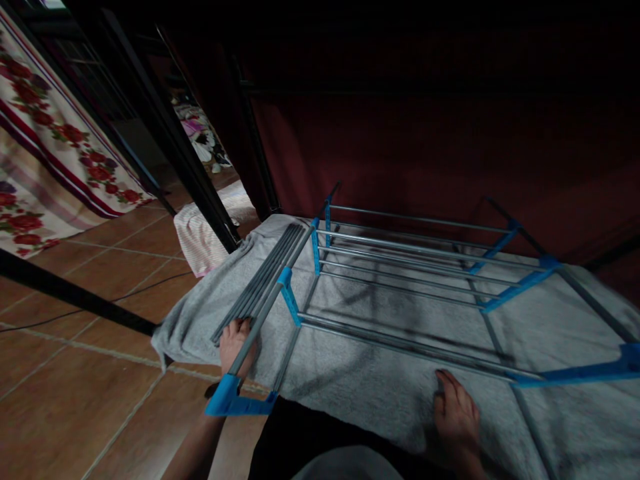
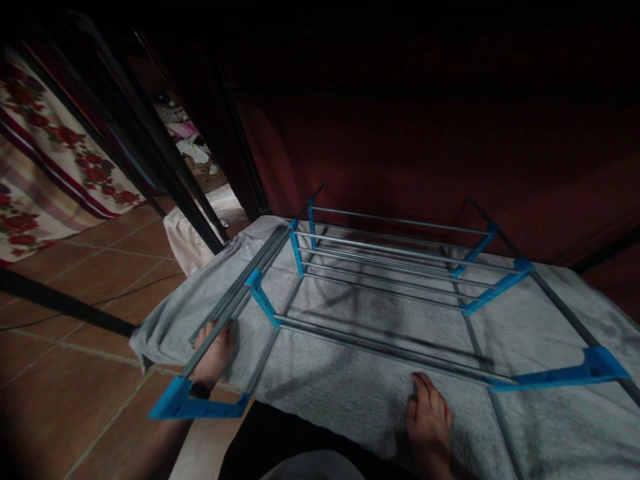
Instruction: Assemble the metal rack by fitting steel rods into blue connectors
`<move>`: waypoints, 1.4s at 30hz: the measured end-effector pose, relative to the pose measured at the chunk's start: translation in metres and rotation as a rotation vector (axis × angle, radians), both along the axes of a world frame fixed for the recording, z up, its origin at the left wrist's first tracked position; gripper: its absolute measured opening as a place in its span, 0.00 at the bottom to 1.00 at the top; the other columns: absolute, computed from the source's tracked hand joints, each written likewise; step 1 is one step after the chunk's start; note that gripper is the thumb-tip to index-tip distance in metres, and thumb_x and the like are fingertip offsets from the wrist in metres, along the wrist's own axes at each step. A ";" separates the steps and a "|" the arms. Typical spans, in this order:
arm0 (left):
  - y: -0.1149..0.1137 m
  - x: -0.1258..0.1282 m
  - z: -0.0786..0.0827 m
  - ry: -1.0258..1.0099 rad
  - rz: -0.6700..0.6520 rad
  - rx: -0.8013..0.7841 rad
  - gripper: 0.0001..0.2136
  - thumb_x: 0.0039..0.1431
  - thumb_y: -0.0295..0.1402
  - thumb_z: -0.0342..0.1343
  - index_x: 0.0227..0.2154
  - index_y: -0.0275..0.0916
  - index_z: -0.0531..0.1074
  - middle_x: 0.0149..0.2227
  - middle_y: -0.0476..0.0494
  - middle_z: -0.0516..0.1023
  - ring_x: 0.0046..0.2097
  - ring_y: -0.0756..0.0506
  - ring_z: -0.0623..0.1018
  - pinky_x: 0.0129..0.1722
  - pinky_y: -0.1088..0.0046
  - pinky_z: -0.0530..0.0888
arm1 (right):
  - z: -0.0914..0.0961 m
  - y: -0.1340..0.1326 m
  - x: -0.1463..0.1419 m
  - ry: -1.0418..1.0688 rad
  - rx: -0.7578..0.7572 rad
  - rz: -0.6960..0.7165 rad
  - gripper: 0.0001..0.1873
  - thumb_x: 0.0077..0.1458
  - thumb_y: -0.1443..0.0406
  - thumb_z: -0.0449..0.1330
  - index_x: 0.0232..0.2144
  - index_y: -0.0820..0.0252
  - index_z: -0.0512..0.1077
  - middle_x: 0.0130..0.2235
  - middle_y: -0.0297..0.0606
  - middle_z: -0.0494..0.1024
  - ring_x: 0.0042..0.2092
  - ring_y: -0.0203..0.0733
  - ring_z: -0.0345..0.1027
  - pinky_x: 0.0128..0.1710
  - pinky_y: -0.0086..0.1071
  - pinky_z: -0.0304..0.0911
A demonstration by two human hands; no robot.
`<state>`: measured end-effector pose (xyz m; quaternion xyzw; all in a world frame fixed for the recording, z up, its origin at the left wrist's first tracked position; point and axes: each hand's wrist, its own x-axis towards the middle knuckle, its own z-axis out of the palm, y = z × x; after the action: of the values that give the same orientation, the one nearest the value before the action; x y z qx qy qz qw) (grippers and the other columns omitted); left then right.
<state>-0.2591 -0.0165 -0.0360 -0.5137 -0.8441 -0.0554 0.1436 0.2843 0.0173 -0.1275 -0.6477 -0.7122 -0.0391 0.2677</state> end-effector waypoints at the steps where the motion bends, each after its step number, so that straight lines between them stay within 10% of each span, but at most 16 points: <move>1: 0.000 0.000 0.000 -0.007 0.011 -0.004 0.18 0.65 0.31 0.45 0.53 0.31 0.71 0.49 0.29 0.71 0.47 0.35 0.70 0.45 0.60 0.68 | 0.000 0.000 0.000 -0.003 0.001 0.001 0.27 0.60 0.60 0.43 0.58 0.60 0.66 0.57 0.47 0.73 0.54 0.55 0.67 0.55 0.50 0.57; 42: 0.017 0.005 0.001 -0.123 -0.008 0.070 0.13 0.62 0.35 0.46 0.39 0.29 0.70 0.42 0.29 0.70 0.47 0.32 0.72 0.45 0.55 0.70 | 0.000 0.004 0.000 -0.075 0.039 0.025 0.25 0.61 0.63 0.43 0.57 0.62 0.66 0.55 0.47 0.74 0.52 0.52 0.68 0.53 0.46 0.58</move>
<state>-0.2545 0.0006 -0.0347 -0.5075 -0.8467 -0.1169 0.1090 0.2839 0.0216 -0.1270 -0.6316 -0.7288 -0.0737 0.2539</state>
